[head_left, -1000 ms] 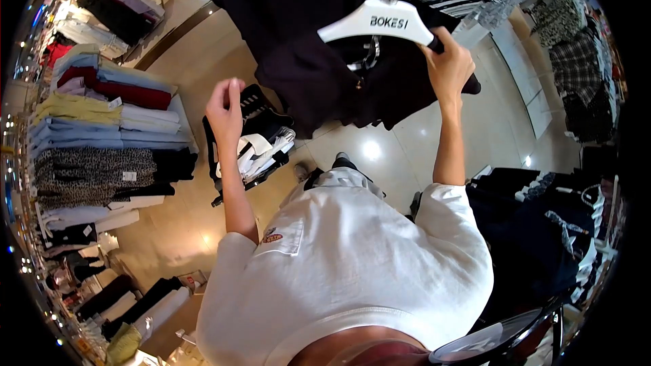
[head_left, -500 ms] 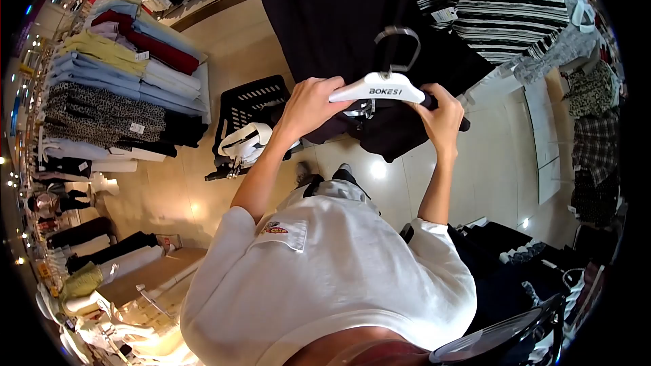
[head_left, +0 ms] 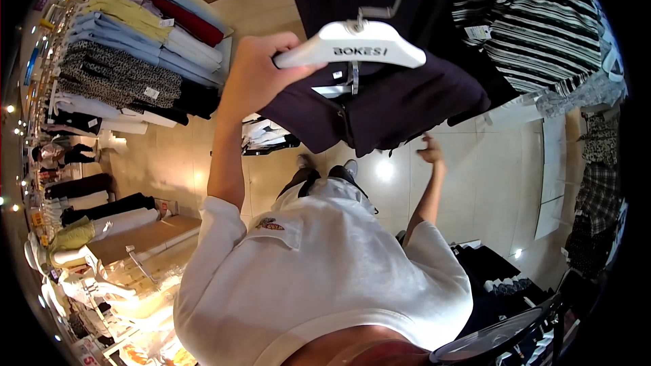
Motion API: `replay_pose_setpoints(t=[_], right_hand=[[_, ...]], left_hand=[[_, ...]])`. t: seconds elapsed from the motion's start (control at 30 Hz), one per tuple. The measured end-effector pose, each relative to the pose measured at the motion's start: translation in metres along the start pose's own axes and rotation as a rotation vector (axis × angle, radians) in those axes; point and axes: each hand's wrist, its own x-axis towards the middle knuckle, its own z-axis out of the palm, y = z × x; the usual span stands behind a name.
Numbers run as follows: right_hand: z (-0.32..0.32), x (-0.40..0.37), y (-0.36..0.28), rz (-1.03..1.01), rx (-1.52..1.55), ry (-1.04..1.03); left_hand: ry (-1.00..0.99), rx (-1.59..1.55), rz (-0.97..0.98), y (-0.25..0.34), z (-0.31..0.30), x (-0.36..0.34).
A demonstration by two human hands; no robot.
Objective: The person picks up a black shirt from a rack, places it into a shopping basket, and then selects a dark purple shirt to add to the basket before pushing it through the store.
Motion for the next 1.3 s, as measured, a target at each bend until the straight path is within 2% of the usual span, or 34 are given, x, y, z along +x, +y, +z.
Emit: replay_pose_setpoints(t=[0.07,0.17,0.27,0.33,0.37,0.43,0.47,0.63,0.7,0.73,0.8,0.83,0.87,0.93,1.07,1.1,1.17,1.23,1.27,1.3], right_hand=[[0.031,0.013,-0.033,-0.136,0.211,-0.212],[0.084,0.036,-0.060,-0.159,0.329,-0.172],[0.100,0.047,-0.118,-0.246,0.191,-0.120],[0.083,0.037,-0.175,-0.319,-0.086,-0.030],[0.089,0.042,-0.189,-0.325,-0.092,-0.031],[0.102,0.049,-0.216,-0.311,0.340,-0.269],[0.108,0.051,-0.227,-0.308,0.437,-0.337],[0.123,0.033,-0.303,-0.321,0.559,-0.534],[0.130,0.024,-0.326,-0.313,0.549,-0.567],[0.135,0.022,-0.334,-0.312,0.545,-0.561],[0.142,0.021,-0.346,-0.309,0.265,-0.493],[0.168,0.047,-0.329,-0.316,0.245,-0.481],[0.166,0.048,-0.330,-0.314,0.244,-0.473],[0.162,0.048,-0.336,-0.403,0.113,-0.293],[0.127,0.060,-0.343,-0.375,0.135,0.006],[0.104,0.056,-0.359,-0.385,0.124,-0.047],[0.079,0.082,-0.361,-0.599,-0.114,0.002],[0.029,0.048,-0.427,-0.490,0.473,-0.034],[0.029,0.067,-0.434,-0.572,0.561,0.097],[0.009,0.053,-0.471,-0.542,0.659,0.093]], left_hand=[[0.015,0.053,-0.057,0.000,-0.019,-0.004],[0.110,0.045,-0.117,-0.004,-0.041,-0.015],[0.204,-0.040,-0.147,-0.011,-0.059,-0.027],[0.231,-0.011,-0.117,-0.022,-0.073,-0.034],[0.251,-0.033,-0.125,-0.026,-0.079,-0.038],[0.277,-0.057,-0.134,-0.038,-0.093,-0.047],[0.309,-0.098,-0.128,-0.044,-0.098,-0.051],[0.433,-0.192,-0.127,-0.072,-0.136,-0.076],[0.427,-0.110,-0.139,-0.087,-0.152,-0.086],[0.429,-0.115,-0.135,-0.094,-0.158,-0.090],[0.415,-0.079,-0.172,-0.112,-0.166,-0.099],[0.407,-0.082,-0.212,-0.120,-0.170,-0.102],[0.407,-0.087,-0.204,-0.131,-0.174,-0.107],[0.453,-0.100,-0.242,-0.150,-0.183,-0.113],[0.582,-0.144,-0.291,-0.178,-0.209,-0.126],[0.610,-0.168,-0.286,-0.190,-0.216,-0.130],[0.669,-0.119,-0.308,-0.206,-0.229,-0.134],[0.714,-0.100,-0.328,-0.220,-0.243,-0.138],[0.707,-0.105,-0.333,-0.226,-0.249,-0.140],[0.705,-0.080,-0.326,-0.229,-0.256,-0.141]])
